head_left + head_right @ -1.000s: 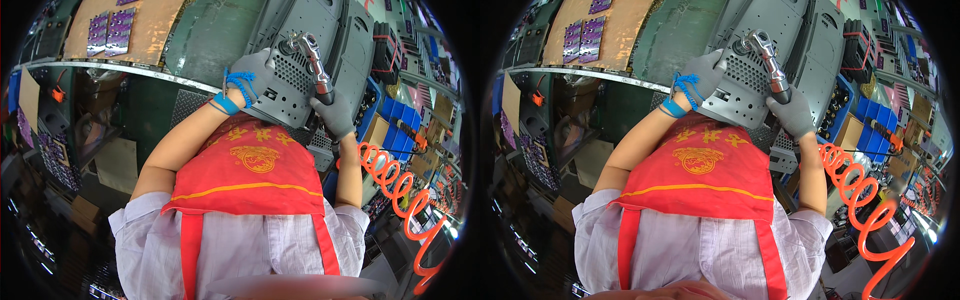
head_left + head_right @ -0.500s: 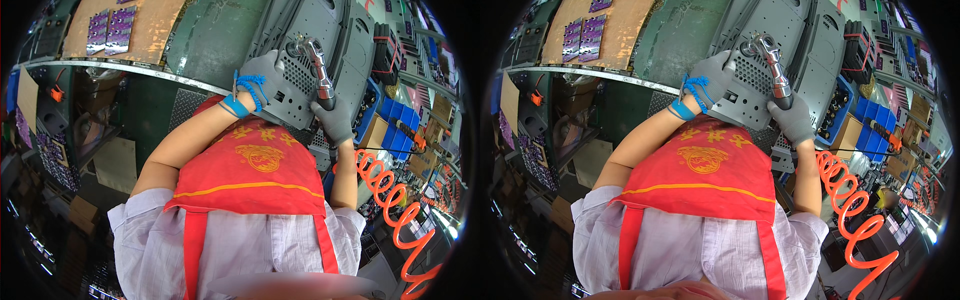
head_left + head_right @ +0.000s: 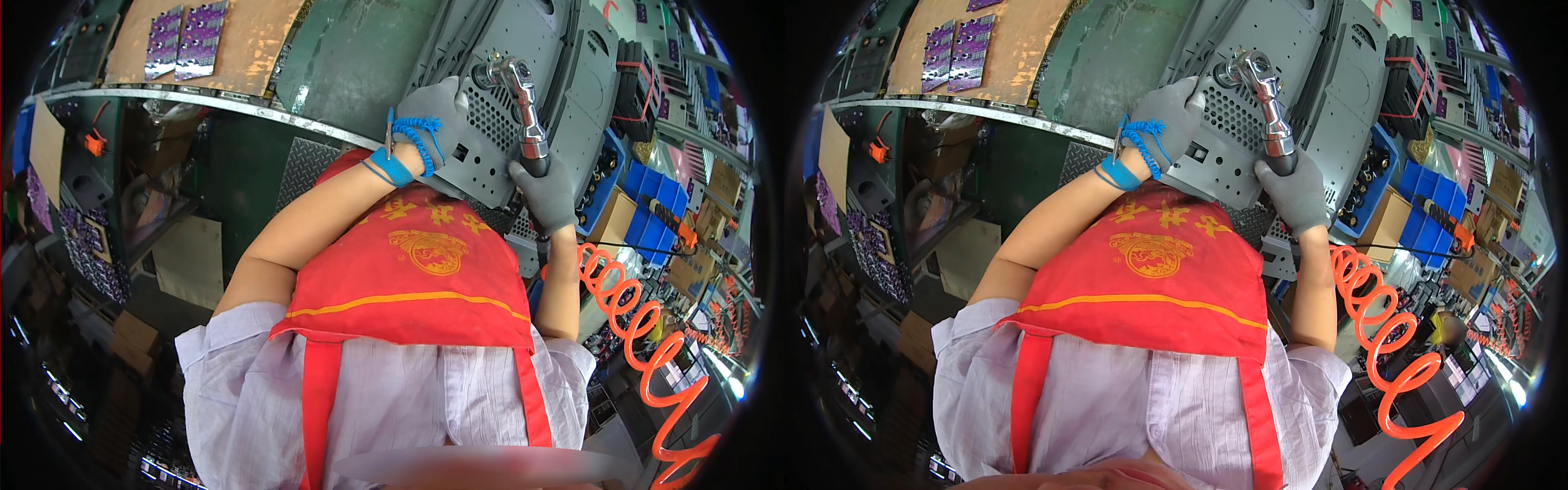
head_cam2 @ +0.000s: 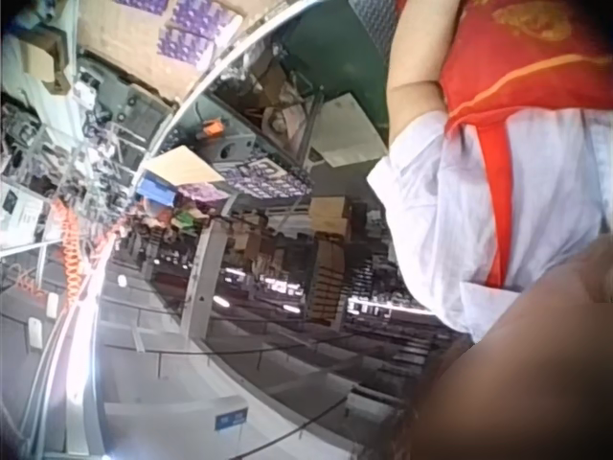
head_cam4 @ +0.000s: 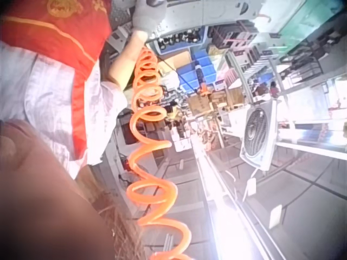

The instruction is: The worker uses a pneumatic tool to secure components on metal chassis and then places printed circuit boards (PCBs) onto the assembled units.

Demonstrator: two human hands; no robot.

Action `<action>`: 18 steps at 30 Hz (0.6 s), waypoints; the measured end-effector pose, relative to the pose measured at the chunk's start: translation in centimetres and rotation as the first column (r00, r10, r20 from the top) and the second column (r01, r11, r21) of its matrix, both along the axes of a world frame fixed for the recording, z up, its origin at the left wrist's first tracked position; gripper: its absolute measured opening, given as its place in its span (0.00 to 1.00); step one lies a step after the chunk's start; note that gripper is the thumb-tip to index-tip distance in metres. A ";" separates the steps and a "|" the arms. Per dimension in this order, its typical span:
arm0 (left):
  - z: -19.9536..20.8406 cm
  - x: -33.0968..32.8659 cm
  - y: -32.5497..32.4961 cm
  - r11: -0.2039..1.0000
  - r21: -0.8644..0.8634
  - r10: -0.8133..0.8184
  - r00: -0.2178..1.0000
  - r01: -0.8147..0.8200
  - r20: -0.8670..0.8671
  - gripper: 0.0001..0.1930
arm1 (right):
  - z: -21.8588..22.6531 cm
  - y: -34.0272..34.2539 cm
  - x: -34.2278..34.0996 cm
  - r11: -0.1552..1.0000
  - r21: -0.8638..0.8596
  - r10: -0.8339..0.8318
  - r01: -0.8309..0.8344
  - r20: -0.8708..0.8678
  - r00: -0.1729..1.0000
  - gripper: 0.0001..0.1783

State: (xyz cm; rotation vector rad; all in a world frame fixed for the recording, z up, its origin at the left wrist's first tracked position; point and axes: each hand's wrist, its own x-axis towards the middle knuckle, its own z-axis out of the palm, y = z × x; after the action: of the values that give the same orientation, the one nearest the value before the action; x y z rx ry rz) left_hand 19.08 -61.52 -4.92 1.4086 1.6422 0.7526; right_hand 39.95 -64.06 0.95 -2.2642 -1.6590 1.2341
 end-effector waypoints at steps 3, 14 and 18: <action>-0.2 0.1 0.0 1.000 0.003 -0.013 1.000 0.013 -0.023 0.17 | -0.4 0.1 0.3 1.000 0.018 0.021 -0.021 0.011 1.000 0.19; 0.9 -4.2 -0.4 0.980 0.161 -0.142 0.980 0.119 0.139 0.23 | 2.4 0.4 1.3 0.986 -0.090 -0.165 0.142 -0.347 0.923 0.13; 1.2 -11.2 -1.9 0.996 0.076 -0.056 0.959 0.036 0.278 0.22 | 2.0 0.0 3.2 0.950 0.108 -0.238 0.293 -0.357 0.903 0.09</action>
State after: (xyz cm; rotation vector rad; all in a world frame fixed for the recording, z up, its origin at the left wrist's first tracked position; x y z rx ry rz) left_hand 7.90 -63.40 -3.73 1.3162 1.3707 0.9452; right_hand 43.19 -64.10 3.00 -1.9638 -1.2302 1.2834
